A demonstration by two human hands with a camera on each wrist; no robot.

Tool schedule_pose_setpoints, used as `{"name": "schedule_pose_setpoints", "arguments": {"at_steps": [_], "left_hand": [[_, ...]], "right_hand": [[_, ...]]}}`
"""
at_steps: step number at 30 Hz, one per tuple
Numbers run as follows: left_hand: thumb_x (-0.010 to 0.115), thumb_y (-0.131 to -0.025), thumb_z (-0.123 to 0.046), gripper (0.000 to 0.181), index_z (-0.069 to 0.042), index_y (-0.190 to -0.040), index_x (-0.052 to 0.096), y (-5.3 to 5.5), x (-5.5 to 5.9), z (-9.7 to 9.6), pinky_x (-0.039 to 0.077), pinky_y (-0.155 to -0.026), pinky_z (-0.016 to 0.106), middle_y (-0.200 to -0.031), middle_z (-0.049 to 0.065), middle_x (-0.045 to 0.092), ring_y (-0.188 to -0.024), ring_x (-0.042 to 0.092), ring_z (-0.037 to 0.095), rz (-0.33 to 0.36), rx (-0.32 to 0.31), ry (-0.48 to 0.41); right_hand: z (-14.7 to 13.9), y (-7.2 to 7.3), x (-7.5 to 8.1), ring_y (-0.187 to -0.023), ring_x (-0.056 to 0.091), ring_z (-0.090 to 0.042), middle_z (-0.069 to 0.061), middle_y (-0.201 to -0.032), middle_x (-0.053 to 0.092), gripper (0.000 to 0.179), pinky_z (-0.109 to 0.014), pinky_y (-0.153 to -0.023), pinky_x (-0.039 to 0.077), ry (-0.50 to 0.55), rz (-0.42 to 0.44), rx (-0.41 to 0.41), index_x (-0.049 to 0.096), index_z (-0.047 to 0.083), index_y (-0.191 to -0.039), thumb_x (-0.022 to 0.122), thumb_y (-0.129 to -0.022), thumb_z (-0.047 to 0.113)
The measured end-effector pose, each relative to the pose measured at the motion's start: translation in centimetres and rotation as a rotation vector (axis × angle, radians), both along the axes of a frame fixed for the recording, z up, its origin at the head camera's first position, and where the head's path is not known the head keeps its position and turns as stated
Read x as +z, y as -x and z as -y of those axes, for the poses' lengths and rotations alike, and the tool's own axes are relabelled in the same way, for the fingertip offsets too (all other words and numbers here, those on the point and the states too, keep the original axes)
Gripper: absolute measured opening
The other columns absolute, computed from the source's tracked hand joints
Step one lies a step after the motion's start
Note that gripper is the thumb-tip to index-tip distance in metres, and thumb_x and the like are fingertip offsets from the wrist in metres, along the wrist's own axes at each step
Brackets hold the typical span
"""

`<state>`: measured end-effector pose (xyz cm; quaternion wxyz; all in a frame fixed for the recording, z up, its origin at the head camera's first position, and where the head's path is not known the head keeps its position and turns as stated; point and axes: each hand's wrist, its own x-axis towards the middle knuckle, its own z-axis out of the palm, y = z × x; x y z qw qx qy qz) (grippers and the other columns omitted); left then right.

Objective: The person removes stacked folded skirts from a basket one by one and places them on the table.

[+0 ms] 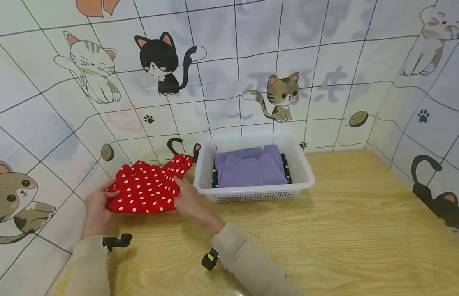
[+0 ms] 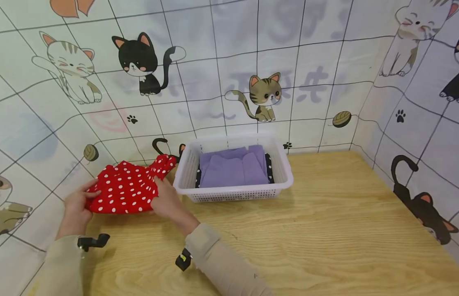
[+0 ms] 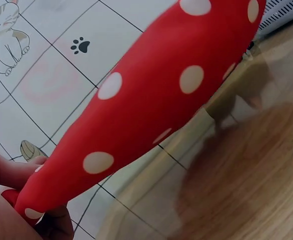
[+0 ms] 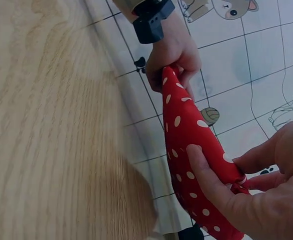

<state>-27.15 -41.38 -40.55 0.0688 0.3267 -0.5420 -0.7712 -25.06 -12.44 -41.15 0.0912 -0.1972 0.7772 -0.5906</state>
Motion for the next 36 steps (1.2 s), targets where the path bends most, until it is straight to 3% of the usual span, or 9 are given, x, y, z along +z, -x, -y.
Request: {"name": "schedule_pose_setpoints", "arguments": {"at_steps": [8, 11, 15, 18, 20, 23, 27, 31, 36], "left_hand": [[0.06, -0.101, -0.008, 0.054, -0.034, -0.148, 0.055, 0.2, -1.4, 0.0, 0.059, -0.07, 0.016, -0.17, -0.015, 0.027, -0.146, 0.03, 0.01, 0.037, 0.023, 0.033], [0.06, -0.101, -0.008, 0.053, -0.035, -0.146, 0.057, 0.4, -1.9, -0.2, 0.059, -0.073, 0.016, -0.169, -0.015, 0.029, -0.148, 0.03, 0.01, 0.047, 0.038, 0.036], [0.06, -0.1, -0.008, 0.055, -0.036, -0.146, 0.056, 0.6, -2.4, -0.4, 0.057, -0.072, 0.014, -0.168, -0.015, 0.032, -0.152, 0.025, 0.01, 0.062, 0.038, 0.075], [0.06, -0.097, -0.007, 0.057, -0.036, -0.146, 0.056, 0.7, -2.6, -0.4, 0.053, -0.071, 0.012, -0.169, -0.015, 0.03, -0.152, 0.022, 0.01, 0.082, 0.037, 0.117], [0.061, -0.096, -0.008, 0.059, -0.037, -0.147, 0.055, 0.6, -2.7, -0.4, 0.052, -0.076, 0.012, -0.17, -0.015, 0.026, -0.153, 0.021, 0.011, 0.101, 0.029, 0.144], [0.059, -0.097, -0.009, 0.061, -0.039, -0.149, 0.051, 0.5, -2.9, -0.4, 0.051, -0.096, 0.016, -0.171, -0.016, 0.024, -0.157, 0.017, 0.014, 0.129, -0.007, 0.17], [0.057, -0.098, -0.008, 0.063, -0.036, -0.153, 0.046, 0.5, -3.2, -0.3, 0.037, -0.121, 0.026, -0.172, -0.012, 0.024, -0.162, 0.011, 0.019, 0.157, -0.055, 0.226], [0.058, -0.098, -0.01, 0.061, -0.028, -0.155, 0.045, 0.5, -3.5, -0.4, 0.031, -0.127, 0.035, -0.172, -0.005, 0.025, -0.161, 0.013, 0.024, 0.17, -0.088, 0.329], [0.058, -0.099, -0.013, 0.06, -0.015, -0.157, 0.044, 0.5, -3.7, -0.7, 0.033, -0.126, 0.044, -0.172, 0.009, 0.026, -0.155, 0.022, 0.031, 0.169, -0.13, 0.478]], "right_hand": [[0.0, 0.1, -0.8, -0.131, 0.054, -0.024, -0.007, -0.159, 0.04, 0.076, -0.02, -0.071, 0.059, -0.131, 0.025, -0.009, 0.03, 0.008, -0.163, 0.057, -0.093, -0.005], [-0.2, 0.3, -1.6, -0.126, 0.057, -0.023, -0.008, -0.159, 0.042, 0.077, -0.023, -0.071, 0.059, -0.177, 0.087, -0.049, 0.031, 0.009, -0.162, 0.061, -0.091, 0.0], [-0.7, 0.4, -2.2, -0.115, 0.06, -0.021, -0.008, -0.148, 0.053, 0.076, -0.033, -0.091, 0.059, -0.212, 0.175, -0.093, 0.034, 0.01, -0.161, 0.063, -0.092, 0.006], [-1.2, 0.4, -2.2, -0.122, 0.056, -0.023, -0.007, -0.145, 0.054, 0.074, -0.045, -0.111, 0.049, -0.186, 0.195, -0.085, 0.036, 0.011, -0.158, 0.063, -0.09, 0.006], [-1.4, 0.5, -2.2, -0.13, 0.049, -0.025, -0.008, -0.15, 0.049, 0.073, -0.05, -0.115, 0.044, -0.165, 0.205, -0.078, 0.036, 0.012, -0.157, 0.061, -0.089, 0.004], [-1.5, 0.6, -2.1, -0.137, 0.045, -0.028, -0.01, -0.156, 0.044, 0.072, -0.051, -0.12, 0.037, -0.158, 0.213, -0.085, 0.035, 0.011, -0.157, 0.057, -0.089, 0.004], [-1.6, 0.7, -2.1, -0.137, 0.045, -0.027, -0.01, -0.155, 0.046, 0.069, -0.051, -0.123, 0.036, -0.149, 0.185, -0.069, 0.038, 0.005, -0.155, 0.058, -0.089, 0.007], [-1.7, 0.7, -2.1, -0.129, 0.05, -0.023, -0.006, -0.146, 0.056, 0.061, -0.051, -0.118, 0.04, -0.133, 0.159, -0.026, 0.047, 0.008, -0.15, 0.06, -0.09, 0.008], [-1.9, 0.4, -1.9, -0.119, 0.054, -0.019, -0.002, -0.138, 0.062, 0.054, -0.05, -0.112, 0.045, -0.136, 0.183, -0.021, 0.054, 0.012, -0.145, 0.062, -0.092, 0.01]]}}
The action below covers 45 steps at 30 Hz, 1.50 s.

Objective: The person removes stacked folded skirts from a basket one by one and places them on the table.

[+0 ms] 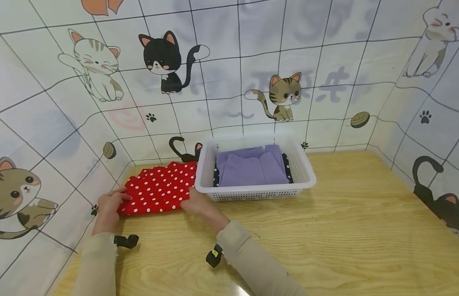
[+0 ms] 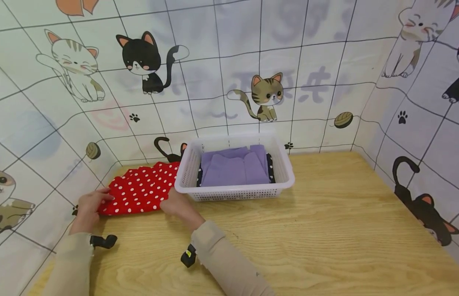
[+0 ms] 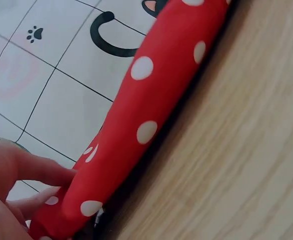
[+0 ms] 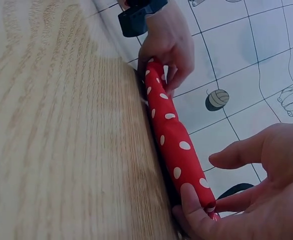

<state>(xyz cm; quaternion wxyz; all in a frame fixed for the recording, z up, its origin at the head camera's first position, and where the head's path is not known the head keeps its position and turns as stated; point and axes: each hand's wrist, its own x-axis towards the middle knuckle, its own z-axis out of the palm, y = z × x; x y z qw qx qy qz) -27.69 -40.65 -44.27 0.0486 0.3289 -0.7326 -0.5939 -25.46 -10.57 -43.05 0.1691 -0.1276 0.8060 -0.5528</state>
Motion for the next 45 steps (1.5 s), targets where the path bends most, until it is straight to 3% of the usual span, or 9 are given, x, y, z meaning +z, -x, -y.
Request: {"name": "schedule_pose_setpoints", "arguments": {"at_steps": [8, 14, 18, 22, 27, 31, 36, 41, 45], "left_hand": [[0.059, -0.098, -0.014, 0.056, -0.008, -0.153, 0.05, 0.4, 0.2, -0.9, 0.038, -0.121, 0.051, -0.167, 0.02, 0.031, -0.149, 0.029, 0.038, 0.009, -0.003, 0.173], [0.059, -0.098, -0.017, 0.053, -0.004, -0.15, 0.052, 0.0, 0.4, -1.3, 0.043, -0.113, 0.049, -0.16, 0.024, 0.04, -0.142, 0.037, 0.04, 0.035, -0.006, 0.248], [0.055, -0.101, -0.023, 0.052, -0.004, -0.149, 0.052, -0.3, 0.8, -1.6, 0.045, -0.112, 0.05, -0.159, 0.023, 0.043, -0.139, 0.041, 0.039, 0.024, 0.01, 0.284], [0.05, -0.103, -0.03, 0.053, -0.005, -0.149, 0.053, -0.3, 1.7, -2.0, 0.046, -0.111, 0.05, -0.156, 0.022, 0.047, -0.136, 0.045, 0.037, -0.009, 0.045, 0.314], [0.048, -0.105, -0.036, 0.052, -0.01, -0.149, 0.054, -0.2, 3.1, -2.6, 0.047, -0.107, 0.046, -0.153, 0.017, 0.052, -0.133, 0.047, 0.032, -0.037, 0.072, 0.314], [0.052, -0.104, -0.039, 0.05, -0.013, -0.147, 0.057, -0.2, 4.4, -3.6, 0.049, -0.098, 0.037, -0.151, 0.014, 0.053, -0.129, 0.048, 0.026, -0.083, 0.047, 0.303], [0.055, -0.104, -0.04, 0.047, -0.015, -0.143, 0.061, -0.6, 6.1, -5.7, 0.046, -0.101, 0.039, -0.141, 0.007, 0.058, -0.128, 0.048, 0.02, -0.176, 0.018, 0.28], [0.056, -0.104, -0.041, 0.044, -0.018, -0.141, 0.062, -1.7, 8.2, -7.7, 0.045, -0.103, 0.037, -0.127, -0.005, 0.058, -0.112, 0.05, 0.009, -0.268, -0.011, 0.259], [0.055, -0.105, -0.04, 0.046, -0.018, -0.145, 0.058, -2.9, 9.5, -9.3, 0.048, -0.1, 0.031, -0.136, 0.0, 0.057, -0.109, 0.053, 0.006, -0.311, -0.094, 0.269]], "right_hand": [[-0.2, -0.4, 0.7, -0.112, 0.058, -0.016, -0.001, -0.134, 0.064, 0.055, -0.043, -0.102, 0.053, -0.178, -0.104, 0.038, 0.056, 0.013, -0.145, 0.066, -0.091, 0.022], [-0.2, -0.4, 0.7, -0.117, 0.056, -0.018, -0.004, -0.136, 0.064, 0.053, -0.047, -0.108, 0.049, -0.179, -0.128, 0.045, 0.057, 0.012, -0.145, 0.065, -0.093, 0.021], [0.1, -0.6, 1.1, -0.117, 0.057, -0.018, -0.002, -0.138, 0.063, 0.054, -0.045, -0.105, 0.052, -0.238, -0.178, 0.024, 0.057, 0.013, -0.144, 0.066, -0.092, 0.023], [0.4, -1.2, 2.3, -0.132, 0.052, -0.021, -0.005, -0.151, 0.053, 0.061, -0.046, -0.109, 0.051, -0.331, -0.183, 0.022, 0.051, 0.011, -0.15, 0.066, -0.094, 0.029], [0.5, -1.9, 3.9, -0.147, 0.04, -0.023, -0.007, -0.158, 0.046, 0.063, -0.044, -0.119, 0.043, -0.432, -0.28, 0.12, 0.049, 0.008, -0.152, 0.064, -0.095, 0.031], [0.3, -2.3, 5.0, -0.147, 0.042, -0.025, -0.008, -0.155, 0.051, 0.057, -0.043, -0.12, 0.041, -0.356, -0.36, 0.149, 0.052, 0.005, -0.149, 0.061, -0.097, 0.027], [-1.2, -3.5, 7.4, -0.147, 0.046, -0.026, -0.006, -0.156, 0.052, 0.052, -0.048, -0.119, 0.043, -0.181, -0.402, 0.061, 0.055, 0.008, -0.148, 0.058, -0.098, 0.023], [-3.5, -4.1, 9.2, -0.142, 0.05, -0.025, -0.003, -0.152, 0.055, 0.044, -0.05, -0.113, 0.047, -0.033, -0.433, 0.007, 0.061, 0.011, -0.141, 0.057, -0.098, 0.021], [-6.0, -3.8, 9.9, -0.14, 0.052, -0.029, -0.003, -0.153, 0.054, 0.046, -0.052, -0.113, 0.046, 0.034, -0.411, 0.006, 0.057, 0.014, -0.144, 0.056, -0.099, 0.021]]}}
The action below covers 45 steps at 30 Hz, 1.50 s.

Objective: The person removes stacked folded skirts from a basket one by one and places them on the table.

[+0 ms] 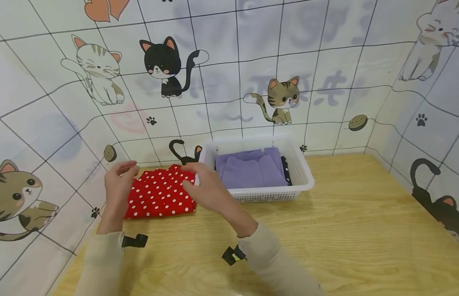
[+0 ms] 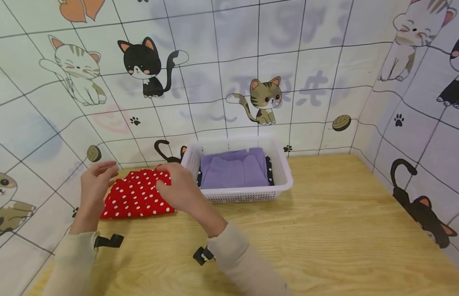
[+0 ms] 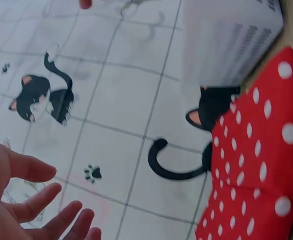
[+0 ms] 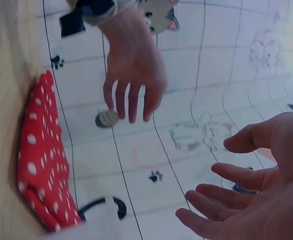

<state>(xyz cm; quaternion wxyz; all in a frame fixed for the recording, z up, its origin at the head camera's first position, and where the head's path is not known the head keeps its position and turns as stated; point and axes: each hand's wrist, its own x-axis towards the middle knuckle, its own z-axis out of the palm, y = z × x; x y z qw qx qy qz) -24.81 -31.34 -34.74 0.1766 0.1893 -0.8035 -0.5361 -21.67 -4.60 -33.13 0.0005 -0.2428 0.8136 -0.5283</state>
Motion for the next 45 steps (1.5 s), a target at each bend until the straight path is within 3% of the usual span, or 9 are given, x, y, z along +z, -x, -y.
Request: {"name": "schedule_pose_setpoints", "arguments": {"at_steps": [4, 8, 13, 19, 24, 28, 34, 39, 45], "left_hand": [[0.055, -0.105, -0.04, 0.05, -0.017, -0.149, 0.052, -0.9, 1.1, -1.9, 0.05, -0.096, 0.024, -0.148, 0.008, 0.054, -0.113, 0.055, 0.01, -0.037, -0.1, 0.033], [0.056, -0.105, -0.039, 0.05, -0.016, -0.149, 0.05, -1.2, 2.2, -4.1, 0.051, -0.097, 0.025, -0.15, 0.009, 0.054, -0.117, 0.057, 0.015, -0.077, -0.143, 0.039], [0.059, -0.104, -0.035, 0.049, -0.015, -0.147, 0.051, -0.7, 2.7, -7.0, 0.051, -0.1, 0.029, -0.149, 0.008, 0.055, -0.123, 0.056, 0.021, -0.102, -0.208, 0.017], [0.061, -0.103, -0.031, 0.047, -0.014, -0.146, 0.051, 1.0, 2.2, -10.5, 0.051, -0.106, 0.038, -0.147, 0.01, 0.055, -0.126, 0.057, 0.028, -0.099, -0.331, -0.043], [0.062, -0.102, -0.029, 0.05, -0.013, -0.147, 0.048, 2.4, 1.3, -13.2, 0.053, -0.108, 0.046, -0.148, 0.013, 0.053, -0.13, 0.058, 0.034, -0.041, -0.424, -0.106], [0.061, -0.102, -0.028, 0.05, -0.012, -0.148, 0.047, 3.4, 1.0, -15.4, 0.054, -0.107, 0.048, -0.148, 0.014, 0.053, -0.131, 0.058, 0.035, -0.011, -0.476, -0.202], [0.063, -0.101, -0.028, 0.057, -0.011, -0.151, 0.042, 5.4, 0.1, -18.1, 0.048, -0.113, 0.054, -0.153, 0.016, 0.048, -0.138, 0.052, 0.037, 0.081, -0.549, -0.321], [0.061, -0.101, -0.035, 0.065, -0.012, -0.156, 0.034, 6.9, -1.1, -19.3, 0.04, -0.117, 0.061, -0.158, 0.015, 0.041, -0.147, 0.04, 0.042, 0.182, -0.605, -0.283], [0.062, -0.1, -0.043, 0.069, -0.014, -0.156, 0.035, 7.4, -2.6, -19.7, 0.036, -0.117, 0.067, -0.159, 0.012, 0.04, -0.151, 0.034, 0.043, 0.292, -0.624, -0.227]], "right_hand": [[-3.4, 1.2, 0.1, -0.139, 0.054, -0.032, -0.006, -0.154, 0.053, 0.05, -0.05, -0.113, 0.048, 0.059, 0.043, -0.027, 0.051, 0.015, -0.149, 0.057, -0.099, 0.019], [-7.2, 2.7, 0.1, -0.138, 0.055, -0.031, -0.008, -0.152, 0.054, 0.048, -0.047, -0.113, 0.048, 0.116, 0.025, -0.075, 0.051, 0.009, -0.148, 0.057, -0.101, 0.015], [-11.7, 4.0, 0.1, -0.138, 0.053, -0.032, -0.011, -0.151, 0.054, 0.046, -0.05, -0.113, 0.047, 0.11, 0.03, -0.161, 0.049, 0.008, -0.148, 0.056, -0.103, 0.018], [-16.3, 5.2, -0.5, -0.139, 0.051, -0.035, -0.014, -0.149, 0.055, 0.049, -0.055, -0.11, 0.048, 0.039, 0.051, -0.269, 0.047, 0.01, -0.15, 0.055, -0.103, 0.021], [-19.1, 6.2, -1.4, -0.141, 0.049, -0.039, -0.018, -0.152, 0.052, 0.053, -0.056, -0.111, 0.047, -0.032, 0.078, -0.306, 0.042, 0.009, -0.154, 0.054, -0.104, 0.022], [-20.6, 7.1, -2.1, -0.141, 0.048, -0.042, -0.023, -0.153, 0.049, 0.055, -0.057, -0.112, 0.046, -0.028, 0.106, -0.328, 0.038, 0.005, -0.155, 0.052, -0.104, 0.021], [-21.8, 8.5, -3.1, -0.139, 0.049, -0.044, -0.027, -0.156, 0.041, 0.059, -0.057, -0.114, 0.045, 0.025, 0.245, -0.315, 0.032, 0.0, -0.157, 0.049, -0.105, 0.02], [-21.8, 9.2, -3.7, -0.149, 0.038, -0.044, -0.028, -0.161, 0.033, 0.063, -0.06, -0.116, 0.043, 0.105, 0.354, -0.275, 0.025, -0.002, -0.159, 0.048, -0.106, 0.022], [-21.7, 9.0, -3.8, -0.156, 0.022, -0.046, -0.026, -0.168, 0.022, 0.071, -0.067, -0.117, 0.035, 0.071, 0.484, -0.223, 0.014, 0.001, -0.163, 0.047, -0.107, 0.029]]}}
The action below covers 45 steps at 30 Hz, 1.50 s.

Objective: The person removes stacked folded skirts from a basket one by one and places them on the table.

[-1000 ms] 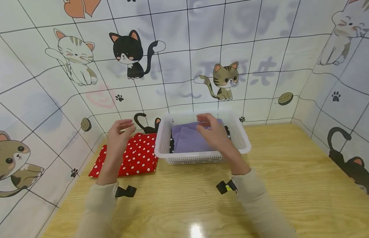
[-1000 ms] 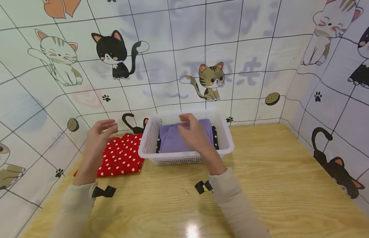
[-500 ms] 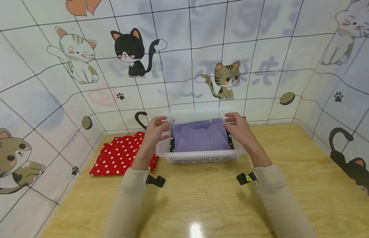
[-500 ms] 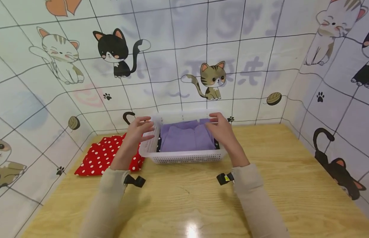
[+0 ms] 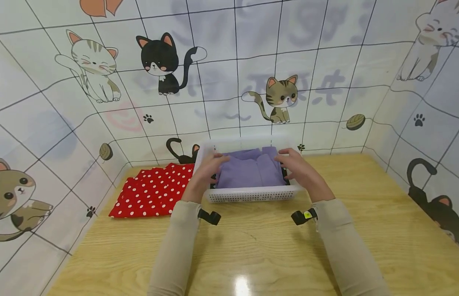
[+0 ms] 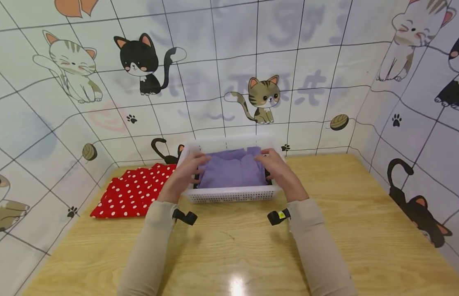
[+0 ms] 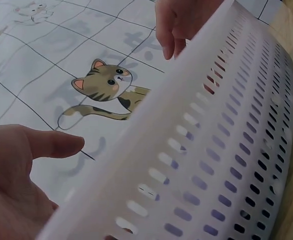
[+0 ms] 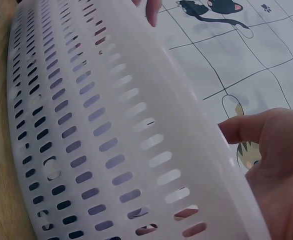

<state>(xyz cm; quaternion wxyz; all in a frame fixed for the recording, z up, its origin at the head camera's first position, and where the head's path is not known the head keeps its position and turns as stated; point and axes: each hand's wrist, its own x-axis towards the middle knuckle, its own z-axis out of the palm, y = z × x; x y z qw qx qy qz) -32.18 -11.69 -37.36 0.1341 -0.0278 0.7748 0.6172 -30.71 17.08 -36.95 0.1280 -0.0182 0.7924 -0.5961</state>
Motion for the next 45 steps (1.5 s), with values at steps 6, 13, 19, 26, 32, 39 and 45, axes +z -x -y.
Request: {"name": "schedule_pose_setpoints", "arguments": {"at_steps": [6, 13, 19, 26, 32, 39, 45], "left_hand": [[0.066, -0.097, -0.045, 0.078, -0.013, -0.16, 0.031, 0.0, -1.1, 0.2, 0.031, -0.118, 0.071, -0.164, 0.013, 0.032, -0.153, 0.028, 0.046, 0.046, -0.006, 0.021], [0.068, -0.095, -0.047, 0.079, -0.016, -0.158, 0.03, 0.2, -0.7, 0.9, 0.031, -0.118, 0.07, -0.166, 0.016, 0.024, -0.153, 0.025, 0.047, 0.09, -0.029, -0.013], [0.067, -0.096, -0.049, 0.08, -0.019, -0.159, 0.028, 0.2, -0.8, 1.7, 0.031, -0.122, 0.065, -0.167, 0.017, 0.024, -0.153, 0.027, 0.049, 0.128, -0.059, -0.046], [0.065, -0.096, -0.05, 0.081, -0.018, -0.16, 0.027, 0.5, -0.8, 1.7, 0.029, -0.122, 0.066, -0.165, 0.018, 0.026, -0.153, 0.025, 0.044, 0.137, -0.085, -0.001], [0.064, -0.096, -0.05, 0.093, -0.013, -0.164, 0.013, 0.9, -0.9, 1.7, 0.025, -0.124, 0.065, -0.169, 0.022, 0.019, -0.156, 0.021, 0.047, 0.184, -0.108, -0.045], [0.067, -0.096, -0.043, 0.093, -0.011, -0.164, 0.011, 1.1, -0.8, 1.5, 0.02, -0.128, 0.059, -0.17, 0.02, 0.014, -0.159, 0.016, 0.042, 0.172, -0.094, -0.138], [0.07, -0.094, -0.041, 0.082, -0.012, -0.157, 0.027, 1.2, -0.9, 1.1, 0.025, -0.128, 0.056, -0.167, 0.013, 0.024, -0.155, 0.025, 0.035, 0.169, -0.085, -0.133]], "right_hand": [[0.0, 0.0, -0.3, -0.155, 0.02, -0.048, -0.026, -0.169, 0.013, 0.076, -0.068, -0.118, 0.034, -0.057, 0.103, 0.017, 0.011, 0.002, -0.163, 0.048, -0.107, 0.036], [0.3, 0.3, -0.3, -0.151, 0.024, -0.052, -0.025, -0.168, 0.015, 0.079, -0.066, -0.115, 0.04, -0.125, 0.097, 0.019, 0.01, 0.001, -0.162, 0.05, -0.106, 0.039], [0.8, 0.4, -0.5, -0.146, 0.033, -0.05, -0.025, -0.167, 0.02, 0.078, -0.06, -0.116, 0.041, -0.137, 0.105, 0.023, 0.011, 0.002, -0.162, 0.05, -0.106, 0.038], [0.7, 0.6, -0.4, -0.147, 0.031, -0.049, -0.027, -0.167, 0.019, 0.077, -0.061, -0.116, 0.039, -0.127, 0.103, 0.041, 0.014, 0.002, -0.163, 0.049, -0.106, 0.039], [0.8, 0.6, -0.5, -0.151, 0.024, -0.053, -0.026, -0.17, 0.015, 0.071, -0.065, -0.12, 0.033, -0.112, 0.101, 0.086, 0.021, 0.0, -0.162, 0.048, -0.107, 0.035], [1.1, 1.2, -1.0, -0.159, 0.014, -0.043, -0.021, -0.173, 0.006, 0.068, -0.062, -0.125, 0.024, -0.028, 0.08, 0.122, 0.029, -0.007, -0.158, 0.053, -0.104, 0.027], [0.9, 1.4, -1.1, -0.161, 0.006, -0.039, -0.019, -0.174, -0.003, 0.074, -0.058, -0.128, 0.021, 0.084, 0.076, 0.107, 0.018, -0.009, -0.161, 0.053, -0.105, 0.024]]}}
